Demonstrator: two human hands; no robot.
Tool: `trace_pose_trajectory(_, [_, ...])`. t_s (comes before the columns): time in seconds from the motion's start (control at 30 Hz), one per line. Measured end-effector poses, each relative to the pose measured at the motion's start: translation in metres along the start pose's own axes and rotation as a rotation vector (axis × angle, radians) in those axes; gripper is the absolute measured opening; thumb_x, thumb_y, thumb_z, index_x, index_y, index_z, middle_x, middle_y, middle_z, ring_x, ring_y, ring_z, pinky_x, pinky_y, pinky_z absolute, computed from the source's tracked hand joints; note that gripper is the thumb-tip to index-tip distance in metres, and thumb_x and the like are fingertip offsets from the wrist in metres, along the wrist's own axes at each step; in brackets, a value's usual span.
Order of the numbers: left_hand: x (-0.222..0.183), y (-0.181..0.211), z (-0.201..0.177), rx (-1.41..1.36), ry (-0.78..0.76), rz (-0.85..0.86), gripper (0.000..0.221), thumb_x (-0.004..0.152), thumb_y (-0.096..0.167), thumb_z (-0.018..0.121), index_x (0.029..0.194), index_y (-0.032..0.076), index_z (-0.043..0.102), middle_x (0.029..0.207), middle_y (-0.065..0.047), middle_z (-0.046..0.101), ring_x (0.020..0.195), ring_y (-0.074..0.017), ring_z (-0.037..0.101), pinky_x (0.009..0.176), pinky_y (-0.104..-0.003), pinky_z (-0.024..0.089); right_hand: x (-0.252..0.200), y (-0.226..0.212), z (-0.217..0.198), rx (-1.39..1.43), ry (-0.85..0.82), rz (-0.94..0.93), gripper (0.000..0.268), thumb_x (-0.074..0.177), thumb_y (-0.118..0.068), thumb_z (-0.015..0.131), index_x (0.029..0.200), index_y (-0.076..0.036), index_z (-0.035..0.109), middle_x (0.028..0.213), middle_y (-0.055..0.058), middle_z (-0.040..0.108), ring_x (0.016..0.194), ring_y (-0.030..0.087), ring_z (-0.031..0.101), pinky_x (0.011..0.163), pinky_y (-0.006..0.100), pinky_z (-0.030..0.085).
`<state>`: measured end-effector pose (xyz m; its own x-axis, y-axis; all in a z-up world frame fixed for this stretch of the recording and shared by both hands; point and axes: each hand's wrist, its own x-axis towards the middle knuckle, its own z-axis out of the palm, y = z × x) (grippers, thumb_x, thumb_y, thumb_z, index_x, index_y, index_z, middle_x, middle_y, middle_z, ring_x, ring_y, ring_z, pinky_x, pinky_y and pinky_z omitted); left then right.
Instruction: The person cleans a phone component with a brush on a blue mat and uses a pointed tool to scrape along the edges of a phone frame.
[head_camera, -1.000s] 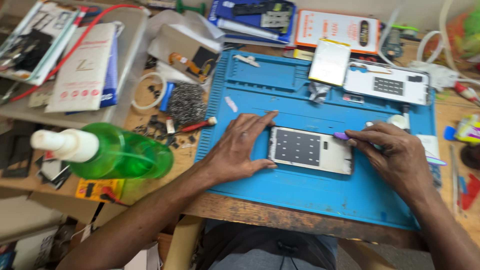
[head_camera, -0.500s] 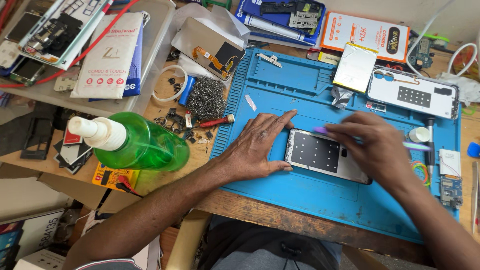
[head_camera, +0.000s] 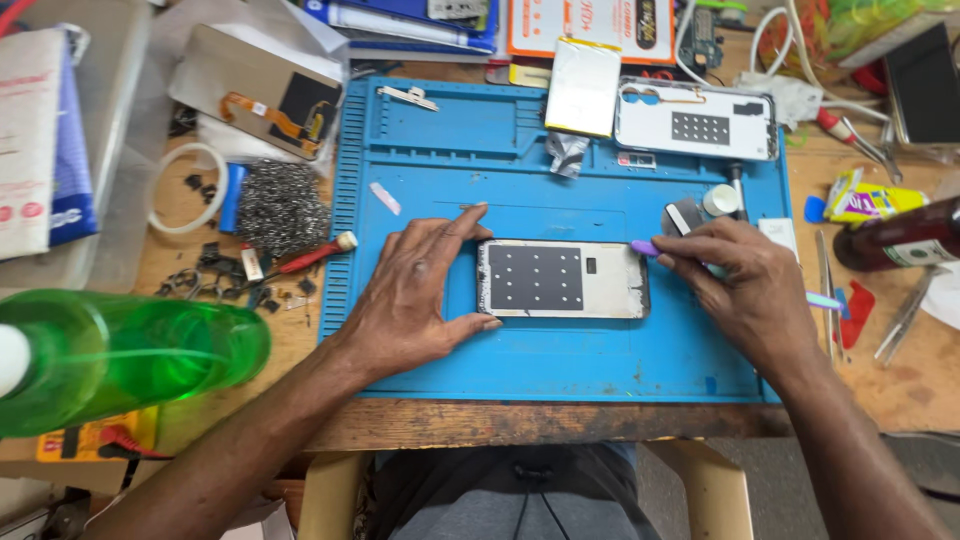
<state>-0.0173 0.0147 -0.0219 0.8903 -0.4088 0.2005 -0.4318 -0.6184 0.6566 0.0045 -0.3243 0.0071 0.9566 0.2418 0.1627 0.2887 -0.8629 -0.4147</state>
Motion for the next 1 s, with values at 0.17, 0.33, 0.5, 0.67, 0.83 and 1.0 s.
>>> trace_pose_trajectory(0.17, [0.000,-0.003,0.004,-0.026,-0.002,0.004,0.111,0.066,0.032,0.093,0.155,0.008,0.031,0.139,-0.008,0.059,0.135,-0.0278,0.046,0.114,-0.050,0.032,-0.032,-0.002,-0.003,-0.019,-0.057,0.066,0.023,0.086,-0.018,0.076,0.108,-0.018,0.081,0.095,0.005,0.076,0.080,0.017,0.071,0.071,0.034,0.057])
trace_pose_trajectory(0.33, [-0.001,0.000,0.002,-0.029,-0.016,0.022,0.108,0.067,0.031,0.093,0.154,0.010,0.033,0.138,-0.009,0.059,0.134,-0.0273,0.048,0.114,-0.050,0.034,-0.012,-0.002,0.008,-0.066,0.022,0.100,0.022,0.090,-0.019,0.077,0.111,-0.017,0.080,0.095,0.007,0.075,0.080,0.020,0.069,0.067,0.036,0.055])
trace_pose_trajectory(0.5, [-0.002,-0.001,0.002,-0.018,-0.018,0.010,0.106,0.067,0.031,0.092,0.153,0.009,0.033,0.137,-0.010,0.058,0.133,-0.0283,0.048,0.114,-0.050,0.033,-0.030,0.003,0.008,-0.071,0.037,0.087,0.020,0.092,-0.015,0.074,0.112,-0.017,0.080,0.097,0.006,0.075,0.081,0.018,0.069,0.071,0.036,0.055])
trace_pose_trajectory(0.67, [0.001,-0.003,0.004,-0.020,-0.025,0.003,0.106,0.067,0.032,0.091,0.153,0.010,0.033,0.137,-0.010,0.058,0.133,-0.0285,0.048,0.114,-0.050,0.033,-0.056,0.000,0.004,-0.070,-0.007,0.112,0.022,0.086,-0.017,0.076,0.107,-0.018,0.081,0.092,0.005,0.074,0.079,0.018,0.068,0.068,0.034,0.056])
trace_pose_trajectory(0.83, [0.000,0.000,0.003,0.003,-0.039,-0.011,0.105,0.067,0.032,0.091,0.153,0.012,0.034,0.136,-0.010,0.058,0.133,-0.0285,0.047,0.114,-0.049,0.033,-0.020,0.005,0.014,-0.130,0.122,0.040,0.019,0.093,-0.018,0.077,0.111,-0.015,0.080,0.097,0.007,0.073,0.084,0.022,0.067,0.072,0.038,0.053])
trace_pose_trajectory(1.0, [-0.001,0.000,0.002,0.002,-0.023,-0.012,0.104,0.066,0.032,0.091,0.151,0.010,0.035,0.135,-0.011,0.058,0.133,-0.0290,0.048,0.115,-0.050,0.032,-0.046,0.005,0.015,-0.155,0.066,0.055,0.019,0.090,-0.018,0.078,0.109,-0.016,0.081,0.093,0.007,0.073,0.083,0.022,0.067,0.072,0.039,0.053])
